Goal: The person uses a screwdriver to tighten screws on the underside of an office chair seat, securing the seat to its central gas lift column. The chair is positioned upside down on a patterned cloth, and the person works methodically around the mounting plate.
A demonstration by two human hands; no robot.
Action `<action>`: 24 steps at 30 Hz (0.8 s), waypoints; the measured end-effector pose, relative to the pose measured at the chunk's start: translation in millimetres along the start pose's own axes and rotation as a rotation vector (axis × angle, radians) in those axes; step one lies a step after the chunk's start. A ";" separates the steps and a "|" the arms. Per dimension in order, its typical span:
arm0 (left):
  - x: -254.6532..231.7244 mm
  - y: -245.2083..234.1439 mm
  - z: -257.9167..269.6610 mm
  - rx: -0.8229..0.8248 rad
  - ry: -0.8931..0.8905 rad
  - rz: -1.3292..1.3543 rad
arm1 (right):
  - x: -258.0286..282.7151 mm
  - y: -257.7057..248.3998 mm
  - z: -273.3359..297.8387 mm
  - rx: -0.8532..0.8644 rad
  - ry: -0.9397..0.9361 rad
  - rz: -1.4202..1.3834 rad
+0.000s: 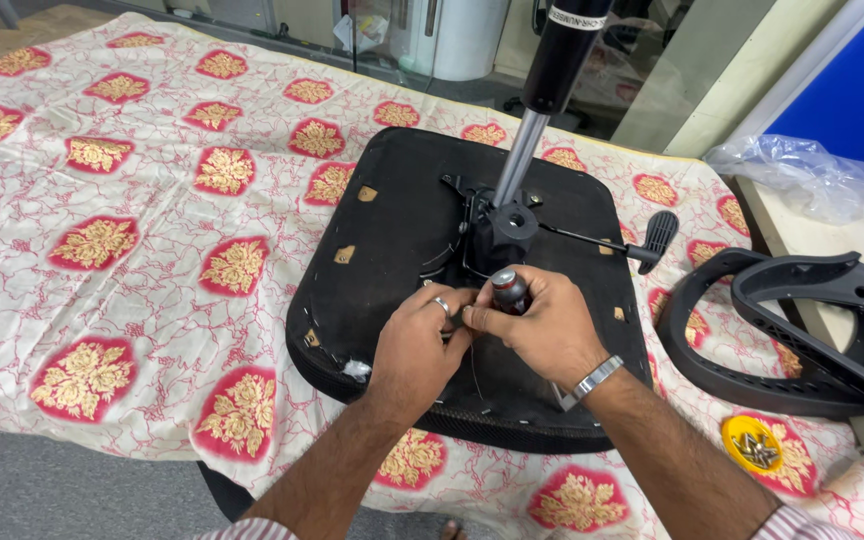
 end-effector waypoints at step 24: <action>101.3 -50.2 -119.0 0.089 -0.333 0.049 | 10.7 21.3 -116.1 -0.377 0.156 -0.492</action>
Point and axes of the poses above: each hand's wrist, its own z-axis away from the middle knuckle, its own y-axis out of the palm, x = y × z, the point moved 5 cm from there along -z, towards the middle knuckle, and after that the axes turned 9 degrees about -y, right-handed, at the moved point
